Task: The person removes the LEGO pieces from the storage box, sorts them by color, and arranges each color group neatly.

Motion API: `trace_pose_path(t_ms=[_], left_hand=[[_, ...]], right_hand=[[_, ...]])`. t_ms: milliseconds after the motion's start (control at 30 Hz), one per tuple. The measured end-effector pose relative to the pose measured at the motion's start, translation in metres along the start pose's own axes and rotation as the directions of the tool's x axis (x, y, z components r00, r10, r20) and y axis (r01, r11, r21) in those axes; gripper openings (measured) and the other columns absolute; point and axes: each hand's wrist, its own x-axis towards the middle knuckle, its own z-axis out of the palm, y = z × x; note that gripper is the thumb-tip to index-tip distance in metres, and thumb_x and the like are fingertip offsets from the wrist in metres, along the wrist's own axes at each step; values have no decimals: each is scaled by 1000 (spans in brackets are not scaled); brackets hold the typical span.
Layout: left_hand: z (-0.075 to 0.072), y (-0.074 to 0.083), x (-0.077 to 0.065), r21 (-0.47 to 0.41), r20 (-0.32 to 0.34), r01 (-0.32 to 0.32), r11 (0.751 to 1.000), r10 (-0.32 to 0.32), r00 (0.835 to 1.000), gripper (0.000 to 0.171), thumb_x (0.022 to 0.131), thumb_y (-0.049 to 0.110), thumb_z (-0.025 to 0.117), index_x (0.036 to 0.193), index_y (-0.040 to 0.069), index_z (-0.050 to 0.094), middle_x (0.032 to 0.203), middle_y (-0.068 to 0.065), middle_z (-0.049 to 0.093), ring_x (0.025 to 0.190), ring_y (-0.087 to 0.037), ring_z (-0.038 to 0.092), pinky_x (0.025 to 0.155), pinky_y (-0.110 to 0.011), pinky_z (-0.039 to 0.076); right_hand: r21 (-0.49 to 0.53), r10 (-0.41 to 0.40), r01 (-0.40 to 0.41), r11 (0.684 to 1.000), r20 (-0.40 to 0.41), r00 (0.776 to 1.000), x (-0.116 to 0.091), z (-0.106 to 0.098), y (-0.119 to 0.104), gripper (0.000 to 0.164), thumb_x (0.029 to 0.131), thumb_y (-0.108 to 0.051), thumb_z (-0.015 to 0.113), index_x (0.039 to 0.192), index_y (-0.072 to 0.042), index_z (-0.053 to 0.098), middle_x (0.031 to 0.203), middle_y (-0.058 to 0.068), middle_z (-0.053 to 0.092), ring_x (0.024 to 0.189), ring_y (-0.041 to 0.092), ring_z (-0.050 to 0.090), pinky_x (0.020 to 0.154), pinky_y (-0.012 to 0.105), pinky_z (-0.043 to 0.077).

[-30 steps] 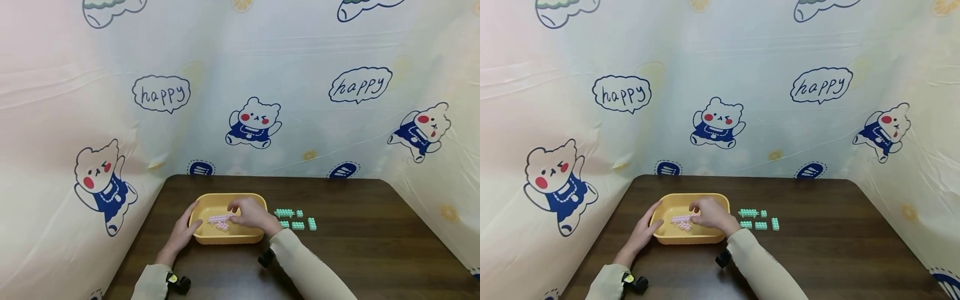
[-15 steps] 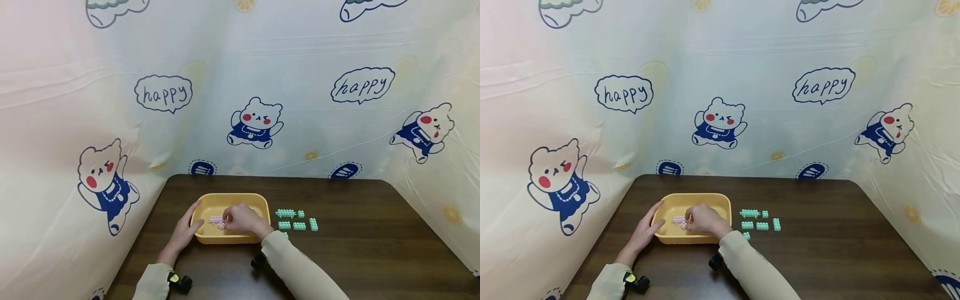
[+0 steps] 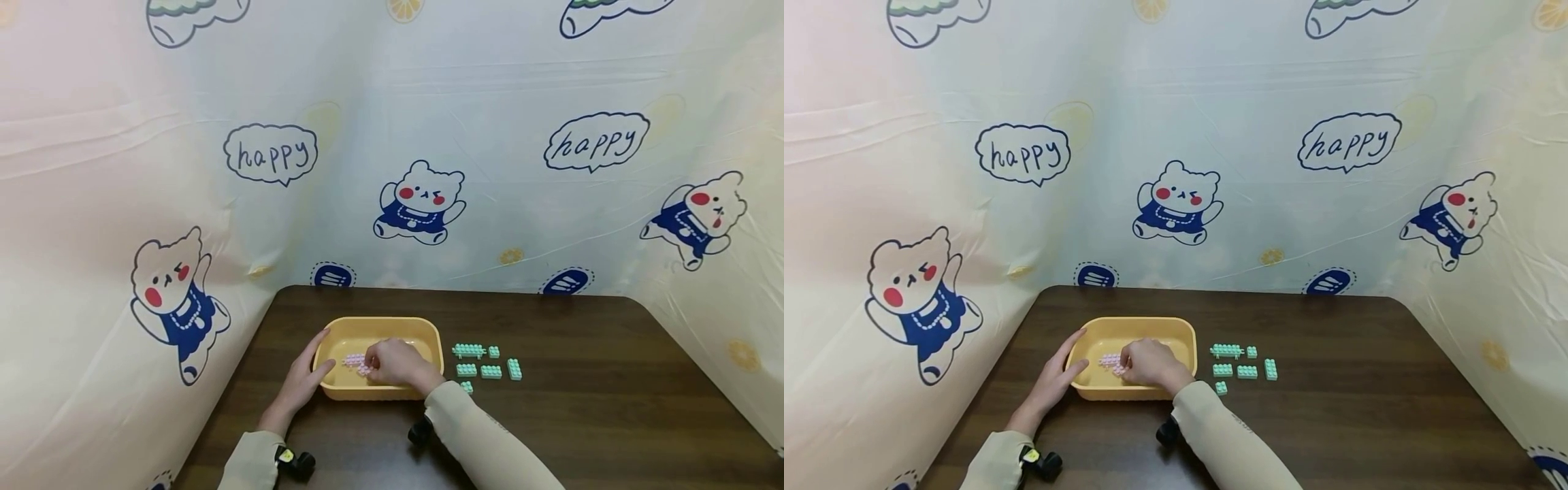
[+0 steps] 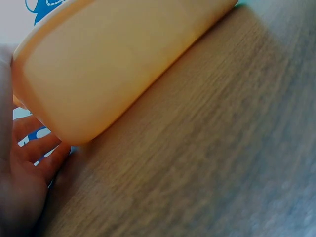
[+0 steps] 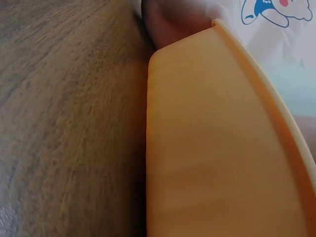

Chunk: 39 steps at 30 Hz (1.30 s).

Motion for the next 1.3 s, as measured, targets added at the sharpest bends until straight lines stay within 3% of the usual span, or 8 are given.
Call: trace_pose_path(t_ms=[200, 433, 533, 733, 933, 1033, 1167, 1300], left_hand=[[0, -1, -1, 17, -1, -8, 1000, 9, 1000, 61, 95, 11, 58, 150, 3, 33, 155, -20, 34, 141, -40, 33, 110, -58, 30], [9, -36, 7, -15, -29, 3, 1000, -4, 1000, 63, 95, 15, 60, 152, 15, 34, 157, -13, 34, 142, -35, 32, 112, -57, 27], [11, -42, 9, -6, -42, -9, 1000, 9, 999, 62, 95, 18, 61, 151, 19, 35, 156, -10, 36, 142, -32, 34, 111, -56, 29], [10, -35, 9, -20, -25, -12, 1000, 11, 1000, 63, 95, 15, 60, 152, 14, 34, 156, -14, 34, 142, -37, 33, 111, -58, 29], [2, -3, 2, -11, -1, -3, 1000, 3, 1000, 62, 95, 11, 59, 151, 4, 33, 155, -21, 33, 141, -41, 33, 110, -58, 30], [0, 5, 0, -5, 0, 1, 1000, -1, 1000, 62, 95, 11, 59, 150, 4, 33, 155, -21, 33, 141, -41, 33, 110, -57, 30], [1, -1, 1, -8, -3, 3, 1000, -3, 1000, 62, 95, 11, 59, 151, 5, 33, 155, -21, 33, 141, -40, 33, 110, -57, 30], [7, -23, 5, -8, -16, 2, 1000, -2, 1000, 63, 95, 12, 59, 152, 9, 33, 156, -18, 33, 141, -38, 33, 111, -58, 28]], right_hand=[[15, 12, -12, 1000, 22, 1000, 1, 3, 1, 14, 85, -29, 74, 96, -21, 74, 82, -12, 64, 71, 5, 55, 66, 25, 47], [3, 19, -19, 1000, 31, 999, 3, 4, 1, 16, 84, -29, 74, 99, -21, 74, 84, -11, 65, 72, 5, 55, 67, 25, 48], [-11, 15, -15, 1000, 20, 1000, 2, 3, 2, 15, 84, -29, 74, 97, -21, 74, 85, -11, 65, 72, 5, 55, 67, 25, 48], [-41, -7, 8, 999, 21, 1000, -1, 2, 4, 13, 81, -26, 78, 93, -22, 74, 82, -12, 64, 71, 3, 54, 64, 23, 46], [-25, -6, 6, 1000, 28, 1000, -1, 0, 4, 13, 82, -25, 77, 95, -22, 75, 84, -12, 66, 72, 3, 55, 67, 23, 48], [-23, 0, 0, 1000, 28, 1000, -1, 1, 4, 14, 82, -25, 77, 96, -23, 75, 86, -12, 67, 74, 2, 56, 68, 23, 49], [-21, 6, -5, 1000, 27, 1000, -1, 1, 4, 14, 82, -25, 77, 96, -23, 75, 86, -12, 67, 74, 2, 56, 68, 23, 49], [-15, 8, -7, 1000, 25, 1000, -1, 1, 4, 13, 82, -25, 77, 95, -23, 75, 86, -12, 67, 74, 2, 56, 69, 24, 49]])
